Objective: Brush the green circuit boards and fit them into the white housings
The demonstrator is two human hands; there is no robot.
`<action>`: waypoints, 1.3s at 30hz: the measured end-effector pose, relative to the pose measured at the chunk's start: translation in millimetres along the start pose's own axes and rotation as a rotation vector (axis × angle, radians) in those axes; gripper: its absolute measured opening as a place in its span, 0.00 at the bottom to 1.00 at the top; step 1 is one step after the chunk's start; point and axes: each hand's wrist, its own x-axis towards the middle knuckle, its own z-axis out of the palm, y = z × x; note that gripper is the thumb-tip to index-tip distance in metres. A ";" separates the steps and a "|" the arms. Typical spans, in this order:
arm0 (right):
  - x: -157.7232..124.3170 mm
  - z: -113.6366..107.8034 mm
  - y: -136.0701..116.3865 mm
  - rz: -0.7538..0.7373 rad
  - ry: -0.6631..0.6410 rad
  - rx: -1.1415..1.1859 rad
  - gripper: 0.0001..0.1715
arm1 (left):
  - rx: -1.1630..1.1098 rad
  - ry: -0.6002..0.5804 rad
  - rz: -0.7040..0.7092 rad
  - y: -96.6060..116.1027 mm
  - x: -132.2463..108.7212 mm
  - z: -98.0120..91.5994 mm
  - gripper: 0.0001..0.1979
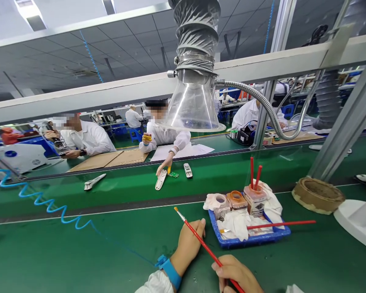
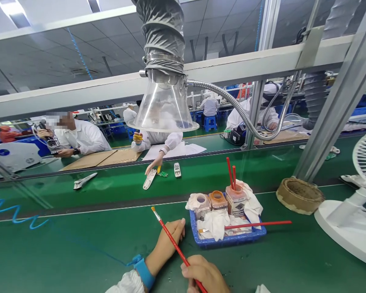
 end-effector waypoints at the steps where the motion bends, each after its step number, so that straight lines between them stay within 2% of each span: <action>1: 0.8 -1.0 0.1 -0.005 -0.011 0.001 0.18 | 0.007 -0.001 0.006 0.3 -0.1 0.0 0.29; 14: 2.9 -0.5 -3.7 -0.007 0.021 -0.005 0.16 | 0.103 -0.051 0.045 1.8 1.6 -1.7 0.25; 20: -3.6 6.7 -4.7 0.090 0.063 0.121 0.18 | 0.140 -0.070 0.042 2.6 0.6 -1.8 0.23; 39: -4.4 6.3 -2.7 0.062 0.059 0.123 0.18 | 0.170 -0.085 0.062 1.1 2.5 -1.8 0.21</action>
